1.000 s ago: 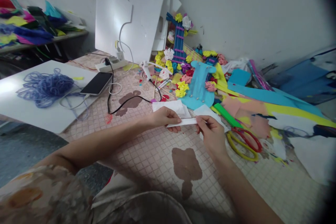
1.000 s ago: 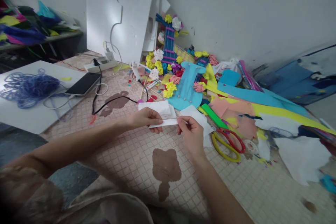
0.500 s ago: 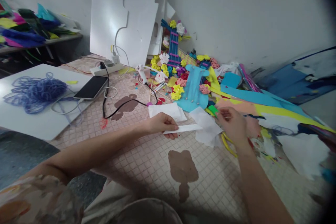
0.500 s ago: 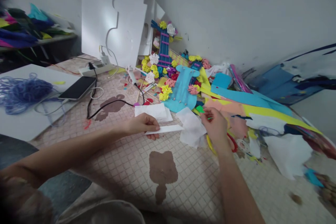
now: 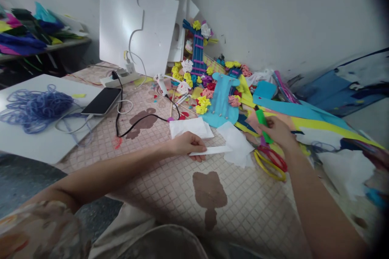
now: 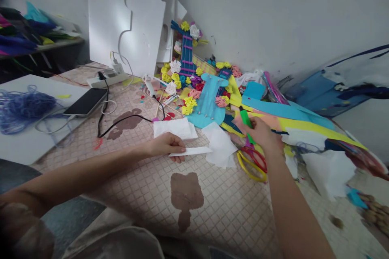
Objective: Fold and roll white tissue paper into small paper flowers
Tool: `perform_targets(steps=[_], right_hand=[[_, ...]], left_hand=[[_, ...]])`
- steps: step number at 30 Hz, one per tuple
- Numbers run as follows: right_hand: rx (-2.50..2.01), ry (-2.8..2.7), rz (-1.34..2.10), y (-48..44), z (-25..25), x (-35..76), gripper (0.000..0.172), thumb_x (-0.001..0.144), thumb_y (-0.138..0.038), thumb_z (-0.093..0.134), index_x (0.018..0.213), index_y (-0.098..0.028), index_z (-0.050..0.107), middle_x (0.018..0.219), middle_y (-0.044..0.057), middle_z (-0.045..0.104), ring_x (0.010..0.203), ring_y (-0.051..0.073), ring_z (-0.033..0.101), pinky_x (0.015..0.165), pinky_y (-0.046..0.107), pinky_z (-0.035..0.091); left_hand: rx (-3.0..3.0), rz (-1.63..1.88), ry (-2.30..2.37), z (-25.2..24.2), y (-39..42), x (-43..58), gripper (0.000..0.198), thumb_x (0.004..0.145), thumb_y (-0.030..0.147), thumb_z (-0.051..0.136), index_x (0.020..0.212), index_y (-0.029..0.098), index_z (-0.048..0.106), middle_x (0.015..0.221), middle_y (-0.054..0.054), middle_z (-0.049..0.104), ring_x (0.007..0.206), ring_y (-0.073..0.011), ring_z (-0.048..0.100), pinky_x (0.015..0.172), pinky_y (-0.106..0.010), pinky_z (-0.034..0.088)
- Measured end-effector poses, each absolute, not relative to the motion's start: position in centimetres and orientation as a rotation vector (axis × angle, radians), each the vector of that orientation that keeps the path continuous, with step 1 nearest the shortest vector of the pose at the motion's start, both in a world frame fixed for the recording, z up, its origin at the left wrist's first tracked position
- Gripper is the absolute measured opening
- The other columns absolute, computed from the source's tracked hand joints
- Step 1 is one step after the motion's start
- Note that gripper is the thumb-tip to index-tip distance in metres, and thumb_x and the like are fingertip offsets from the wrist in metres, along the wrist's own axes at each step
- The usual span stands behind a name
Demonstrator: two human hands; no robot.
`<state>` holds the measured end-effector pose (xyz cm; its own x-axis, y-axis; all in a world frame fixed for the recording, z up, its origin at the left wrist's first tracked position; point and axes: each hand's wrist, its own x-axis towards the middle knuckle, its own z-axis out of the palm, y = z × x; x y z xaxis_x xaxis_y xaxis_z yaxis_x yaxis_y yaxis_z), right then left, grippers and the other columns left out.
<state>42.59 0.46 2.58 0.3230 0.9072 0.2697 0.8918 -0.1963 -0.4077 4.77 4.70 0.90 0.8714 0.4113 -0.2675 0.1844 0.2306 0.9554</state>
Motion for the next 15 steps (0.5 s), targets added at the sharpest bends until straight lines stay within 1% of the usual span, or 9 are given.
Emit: perform_targets(steps=[2, 4, 6, 8, 9, 11, 12, 14, 15], right_hand=[[-2.044, -1.488, 0.034, 0.2, 3.6, 43.2, 0.038, 0.084, -0.051, 0.044, 0.102, -0.018, 0.05, 0.093, 0.012, 0.064, 0.077, 0.022, 0.063, 0.064, 0.034, 0.05], [-1.994, -1.448, 0.029, -0.4, 4.7, 43.2, 0.041, 0.087, -0.05, 0.037, 0.11, -0.017, 0.044, 0.102, 0.015, 0.061, 0.082, 0.022, 0.062, 0.066, 0.034, 0.05], [-1.975, -1.463, 0.058, -1.6, 5.6, 42.7, 0.042, 0.087, -0.052, 0.037, 0.111, -0.018, 0.043, 0.101, 0.015, 0.061, 0.079, 0.022, 0.062, 0.063, 0.033, 0.05], [-2.001, -1.514, 0.11, -3.2, 6.0, 42.2, 0.041, 0.085, -0.054, 0.045, 0.107, -0.02, 0.047, 0.088, 0.01, 0.063, 0.063, 0.02, 0.059, 0.055, 0.033, 0.047], [-2.023, -1.555, 0.135, -4.1, 5.9, 41.9, 0.039, 0.082, -0.054, 0.051, 0.101, -0.021, 0.051, 0.085, 0.008, 0.064, 0.06, 0.02, 0.058, 0.054, 0.033, 0.045], [-2.082, -1.699, 0.178, -6.0, 5.3, 41.6, 0.035, 0.072, -0.054, 0.063, 0.087, -0.022, 0.057, 0.081, 0.007, 0.065, 0.067, 0.023, 0.059, 0.058, 0.034, 0.045], [-2.113, -1.741, 0.179, -6.8, 4.8, 41.6, 0.035, 0.069, -0.053, 0.066, 0.08, -0.022, 0.057, 0.078, 0.007, 0.065, 0.069, 0.025, 0.06, 0.059, 0.035, 0.044], [-2.223, -1.843, 0.195, -8.1, 3.5, 41.6, 0.037, 0.066, -0.056, 0.065, 0.078, -0.022, 0.056, 0.072, 0.006, 0.064, 0.068, 0.026, 0.06, 0.058, 0.035, 0.043], [-2.23, -1.869, 0.223, -8.6, 2.9, 41.6, 0.038, 0.066, -0.057, 0.064, 0.078, -0.022, 0.056, 0.073, 0.005, 0.064, 0.069, 0.026, 0.061, 0.059, 0.035, 0.043]], left_hand=[[1.337, 0.15, 0.511, 1.1, 4.4, 5.3, 0.049, 0.061, 0.053, 0.077, 0.08, 0.009, 0.064, 0.069, -0.006, 0.072, 0.055, -0.0103, 0.065, 0.054, -0.019, 0.049], [1.321, 0.144, 0.49, 1.4, 4.1, 6.0, 0.052, 0.059, 0.054, 0.077, 0.08, 0.009, 0.063, 0.067, -0.005, 0.071, 0.054, -0.0104, 0.065, 0.053, -0.019, 0.048], [1.312, 0.149, 0.465, 1.5, 3.9, 6.7, 0.053, 0.058, 0.056, 0.077, 0.079, 0.009, 0.063, 0.065, -0.005, 0.071, 0.054, -0.0104, 0.065, 0.052, -0.018, 0.048], [1.318, 0.159, 0.442, 1.6, 3.8, 7.4, 0.053, 0.058, 0.056, 0.077, 0.08, 0.01, 0.063, 0.066, -0.005, 0.071, 0.054, -0.0102, 0.065, 0.053, -0.018, 0.048], [1.32, 0.166, 0.437, 1.7, 3.8, 7.7, 0.052, 0.059, 0.056, 0.077, 0.08, 0.01, 0.064, 0.066, -0.005, 0.071, 0.054, -0.0102, 0.065, 0.053, -0.019, 0.048], [1.316, 0.178, 0.442, 1.8, 3.9, 8.4, 0.05, 0.06, 0.053, 0.078, 0.08, 0.009, 0.064, 0.067, -0.005, 0.071, 0.054, -0.0099, 0.064, 0.055, -0.02, 0.049], [1.309, 0.187, 0.447, 2.0, 4.0, 8.8, 0.048, 0.061, 0.051, 0.078, 0.079, 0.009, 0.064, 0.069, -0.005, 0.071, 0.055, -0.0099, 0.064, 0.057, -0.021, 0.05], [1.29, 0.22, 0.448, 2.4, 4.2, 10.2, 0.04, 0.065, 0.045, 0.077, 0.078, 0.009, 0.065, 0.071, -0.006, 0.071, 0.057, -0.0095, 0.064, 0.059, -0.022, 0.05], [1.276, 0.241, 0.442, 2.7, 4.3, 11.1, 0.035, 0.069, 0.04, 0.076, 0.078, 0.008, 0.065, 0.072, -0.006, 0.071, 0.058, -0.0094, 0.064, 0.06, -0.022, 0.05]])
